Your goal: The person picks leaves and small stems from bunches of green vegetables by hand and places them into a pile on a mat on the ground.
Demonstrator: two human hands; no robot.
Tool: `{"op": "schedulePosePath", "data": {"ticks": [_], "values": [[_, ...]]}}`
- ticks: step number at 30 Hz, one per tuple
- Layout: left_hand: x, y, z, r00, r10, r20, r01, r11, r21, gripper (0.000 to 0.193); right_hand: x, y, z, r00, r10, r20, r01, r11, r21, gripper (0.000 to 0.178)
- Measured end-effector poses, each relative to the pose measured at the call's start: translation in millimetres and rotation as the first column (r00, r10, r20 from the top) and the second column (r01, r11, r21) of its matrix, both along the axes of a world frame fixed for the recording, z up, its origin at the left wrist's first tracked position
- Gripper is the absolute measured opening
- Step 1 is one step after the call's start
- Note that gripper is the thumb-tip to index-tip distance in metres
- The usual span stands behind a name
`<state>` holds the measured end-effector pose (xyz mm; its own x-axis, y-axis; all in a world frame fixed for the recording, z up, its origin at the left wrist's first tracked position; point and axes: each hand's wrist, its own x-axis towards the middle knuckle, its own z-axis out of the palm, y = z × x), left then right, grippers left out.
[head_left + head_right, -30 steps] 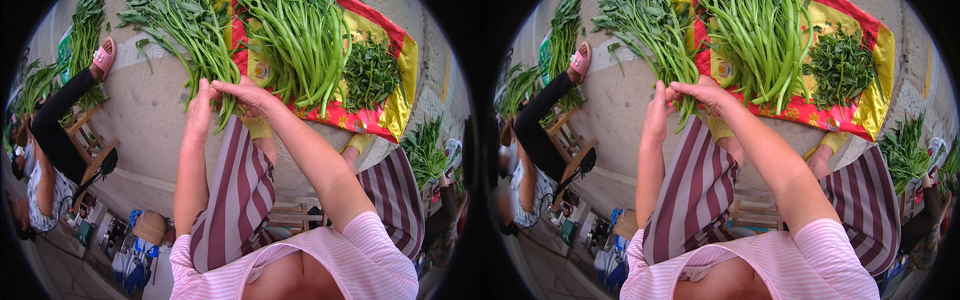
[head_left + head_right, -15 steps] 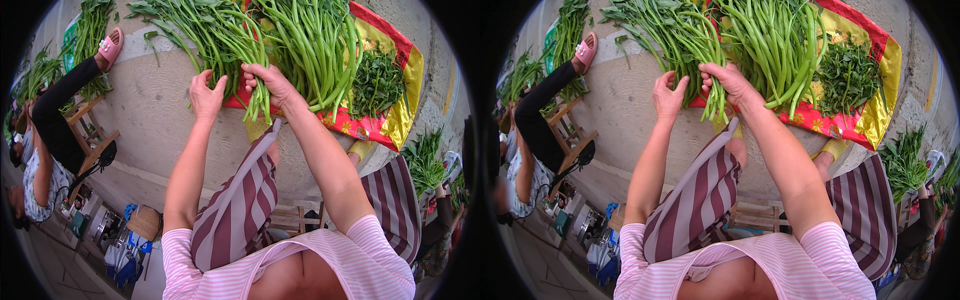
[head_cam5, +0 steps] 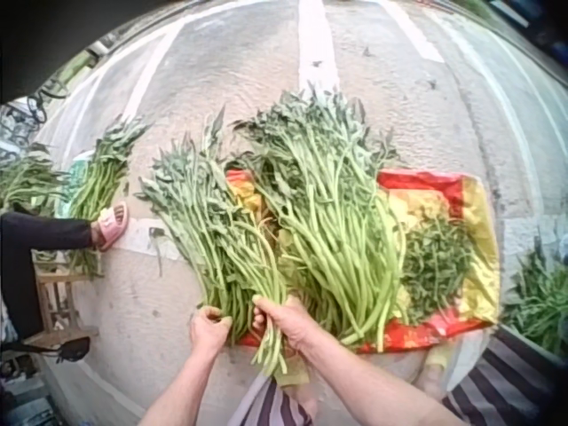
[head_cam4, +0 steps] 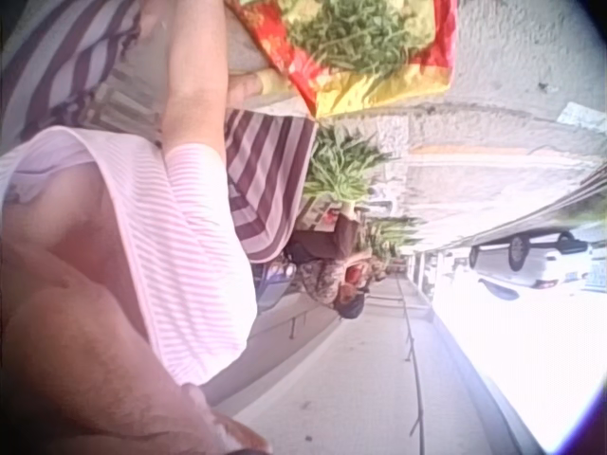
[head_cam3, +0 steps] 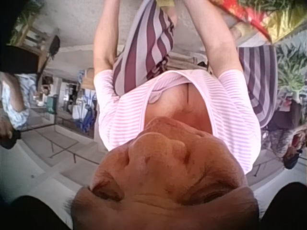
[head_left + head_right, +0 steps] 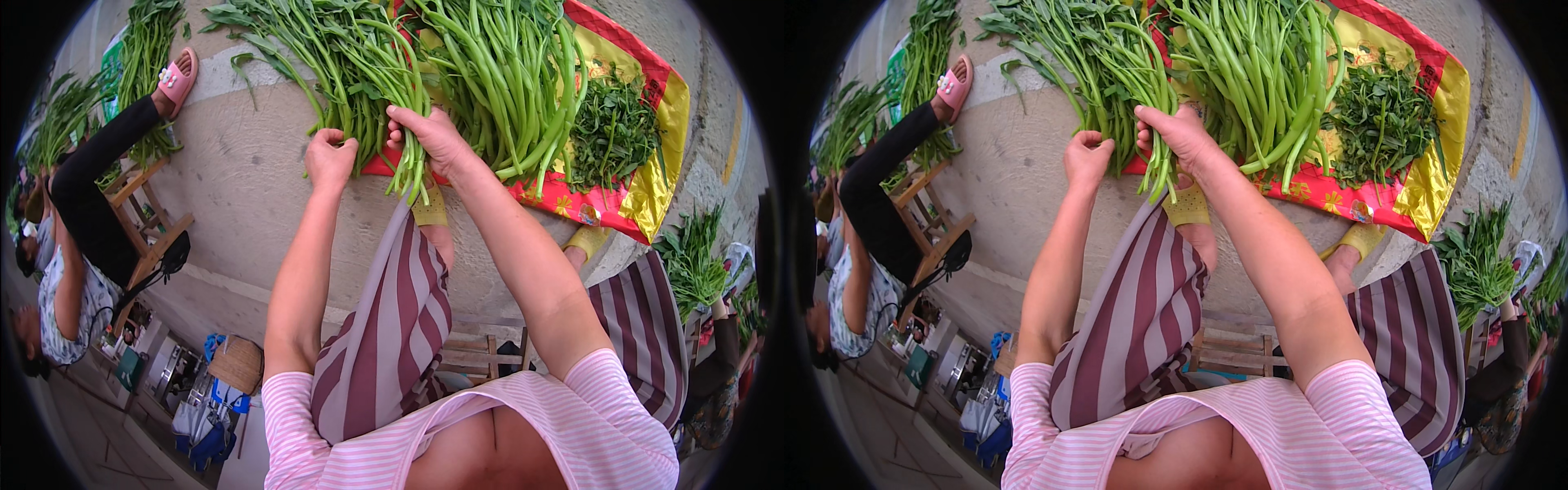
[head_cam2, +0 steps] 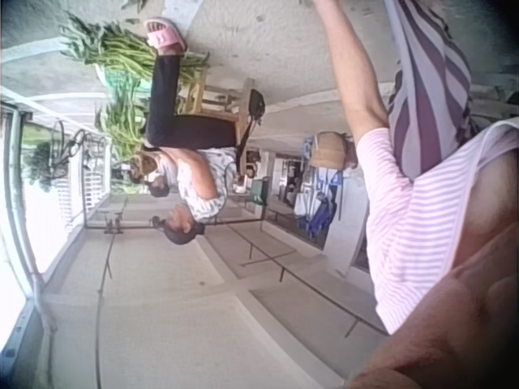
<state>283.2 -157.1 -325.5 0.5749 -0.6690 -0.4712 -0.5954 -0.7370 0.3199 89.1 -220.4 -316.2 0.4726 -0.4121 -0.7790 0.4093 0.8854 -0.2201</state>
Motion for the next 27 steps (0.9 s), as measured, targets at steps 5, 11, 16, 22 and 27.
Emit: {"op": "schedulePosePath", "data": {"ticks": [5, 11, 16, 22, 27], "values": [[-2, 1, 23, 0.929, 0.193, -0.315, -0.228, 0.970, -0.080, 0.029, 4, 3, -4, 0.995, 0.035, -0.096, -0.041, 0.997, -0.058, 0.021], [6, -2, 71, 0.729, 0.327, -0.601, -0.502, 0.853, -0.145, 0.031, 7, 6, -8, 0.998, 0.056, -0.033, -0.056, 0.998, -0.015, 0.028], [-1, -5, 83, 0.807, 0.217, -0.550, -0.413, 0.872, -0.263, 0.031, 16, 8, 3, 1.000, 0.026, 0.010, -0.026, 1.000, 0.008, 0.030], [-5, -9, 92, 0.977, -0.163, 0.140, 0.202, 0.920, -0.335, 0.027, 23, 9, 11, 0.999, 0.020, 0.025, -0.020, 1.000, -0.003, 0.032], [-40, -9, 103, 0.919, -0.319, 0.231, 0.372, 0.895, -0.246, 0.023, 29, 10, 18, 0.983, -0.095, 0.155, 0.098, 0.995, -0.015, 0.040]]}}
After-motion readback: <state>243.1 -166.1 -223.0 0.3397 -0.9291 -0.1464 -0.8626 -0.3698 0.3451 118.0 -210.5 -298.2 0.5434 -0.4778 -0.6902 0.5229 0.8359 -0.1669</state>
